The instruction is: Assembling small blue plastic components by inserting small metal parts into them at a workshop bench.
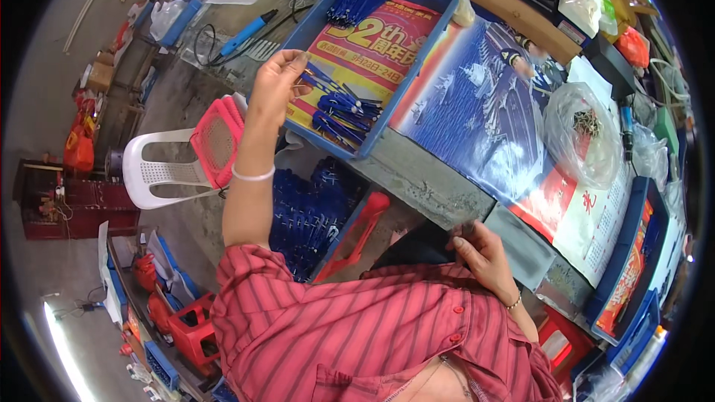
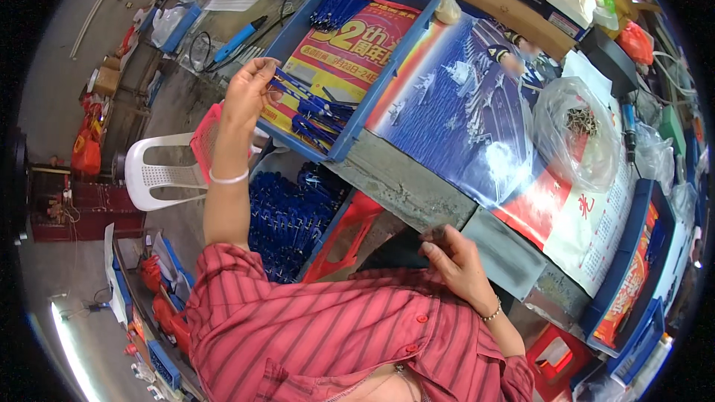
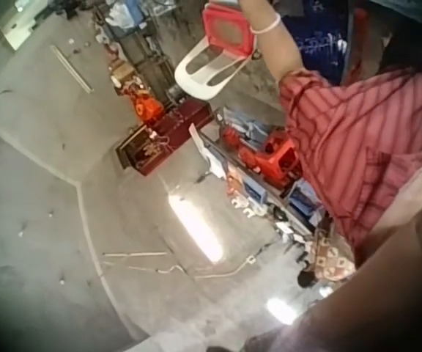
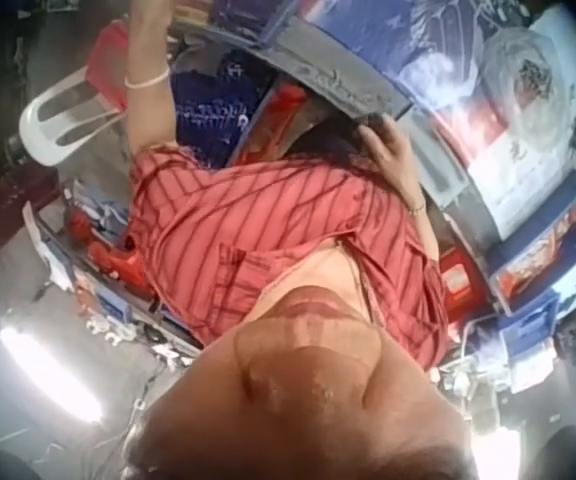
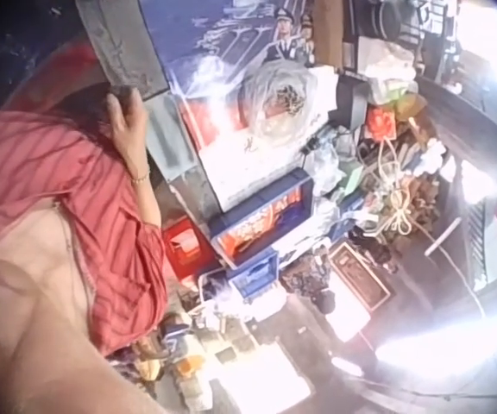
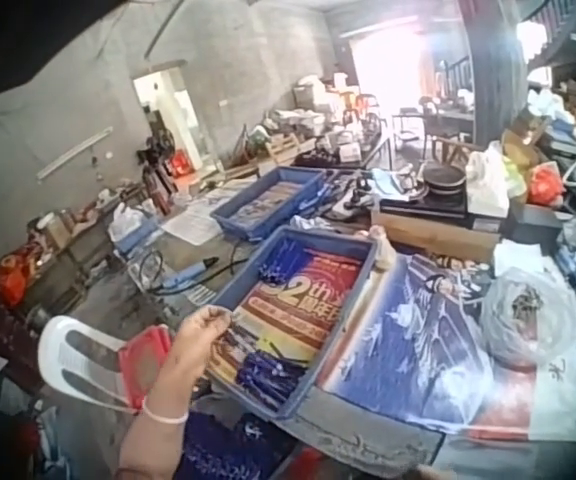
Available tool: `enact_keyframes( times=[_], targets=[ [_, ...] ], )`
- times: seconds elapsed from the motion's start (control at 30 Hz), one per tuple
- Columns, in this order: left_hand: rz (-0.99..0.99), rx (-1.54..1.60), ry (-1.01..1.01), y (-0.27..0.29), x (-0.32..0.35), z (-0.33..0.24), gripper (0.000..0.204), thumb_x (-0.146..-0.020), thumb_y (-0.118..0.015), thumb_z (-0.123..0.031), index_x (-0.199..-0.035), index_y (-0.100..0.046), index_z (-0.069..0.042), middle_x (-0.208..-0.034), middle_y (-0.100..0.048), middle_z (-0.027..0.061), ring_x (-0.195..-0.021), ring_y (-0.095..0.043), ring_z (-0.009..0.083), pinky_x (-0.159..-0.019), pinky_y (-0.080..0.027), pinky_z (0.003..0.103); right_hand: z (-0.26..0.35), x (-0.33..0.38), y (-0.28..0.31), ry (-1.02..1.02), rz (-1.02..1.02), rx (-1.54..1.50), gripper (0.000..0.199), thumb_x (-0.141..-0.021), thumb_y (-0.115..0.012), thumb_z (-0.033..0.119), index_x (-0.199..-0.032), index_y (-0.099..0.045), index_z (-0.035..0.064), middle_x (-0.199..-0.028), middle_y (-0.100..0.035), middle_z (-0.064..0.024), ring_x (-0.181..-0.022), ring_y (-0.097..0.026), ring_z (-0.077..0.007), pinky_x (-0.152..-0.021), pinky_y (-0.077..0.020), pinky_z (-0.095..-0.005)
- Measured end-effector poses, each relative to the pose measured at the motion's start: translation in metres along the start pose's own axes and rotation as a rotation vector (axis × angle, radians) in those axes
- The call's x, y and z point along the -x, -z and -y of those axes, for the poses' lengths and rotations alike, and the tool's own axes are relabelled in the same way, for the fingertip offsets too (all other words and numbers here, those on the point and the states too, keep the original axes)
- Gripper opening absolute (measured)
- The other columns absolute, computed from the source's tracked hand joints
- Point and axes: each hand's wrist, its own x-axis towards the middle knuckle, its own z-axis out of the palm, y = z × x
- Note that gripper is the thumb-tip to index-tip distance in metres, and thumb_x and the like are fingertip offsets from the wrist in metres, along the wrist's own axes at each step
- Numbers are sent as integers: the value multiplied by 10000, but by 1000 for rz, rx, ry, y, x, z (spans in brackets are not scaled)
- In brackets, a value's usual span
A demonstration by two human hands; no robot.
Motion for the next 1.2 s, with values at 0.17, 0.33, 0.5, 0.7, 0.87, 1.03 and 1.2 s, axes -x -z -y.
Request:
enact_keyframes(
  times=[0.17, 0.33, 0.5, 0.7, 0.87, 1.03, 1.2],
  targets=[
    [70, -37, 221, 22, -28, 35, 144, -907, -603, -190, -984, -547, -82, -825, -617, 17, -660, -604, 109, -608, -521, 240, -8, 11, 3, -26, -5, 41, 167, -933, -555, 123, -1015, -540, -21, -795, -617, -51, -612, -532, -66, -550, -435, -209],
    [227, -147, 375, 22, -35, 52, 148, -894, -610, -158, -1014, -556, -89, -883, -627, 24, -758, -635, 139, -690, -539, 272, -4, 15, -1, -6, -16, 101, 183, -925, -577, 146, -1005, -560, -18, -766, -608, -26, -599, -518, -56, -529, -439, -220],
    [270, -227, 448, 29, -35, 59, 128, -888, -618, -153, -989, -570, -93, -883, -623, 12, -753, -629, 130, -680, -531, 259, 1, 14, -5, -35, 20, 131, 176, -921, -579, 139, -999, -559, -17, -748, -608, -39, -609, -531, -73, -546, -442, -230],
    [294, -439, 378, 27, -34, 62, 121, -869, -631, -134, -968, -598, -73, -855, -620, -2, -719, -601, 98, -633, -514, 236, -9, 12, -4, 65, 30, 163, 181, -924, -576, 143, -999, -560, -20, -766, -594, -34, -583, -536, -69, -517, -442, -220],
    [263, -718, 171, 15, -31, 63, 117, -842, -637, -115, -914, -644, -24, -784, -628, 4, -651, -575, 86, -574, -478, 225, -11, 13, -2, 85, 62, 265, 170, -923, -575, 133, -990, -559, -23, -698, -570, -26, -580, -514, -68, -520, -433, -227],
    [287, -950, -123, 4, -24, 60, 188, -747, -669, -136, -871, -675, 6, -746, -666, 137, -710, -646, 194, -661, -493, 303, 3, 16, -5, 26, 29, 189, 160, -907, -585, 115, -970, -559, -30, -718, -596, -76, -621, -560, -122, -564, -453, -260],
    [284, -1035, -179, 0, -25, 42, 225, -796, -642, -180, -915, -665, 11, -801, -664, 112, -704, -621, 157, -650, -487, 290, -11, 21, 3, 164, -55, 277, 163, -911, -582, 122, -974, -571, -28, -710, -582, -37, -591, -513, -73, -531, -431, -235]
  ],
)
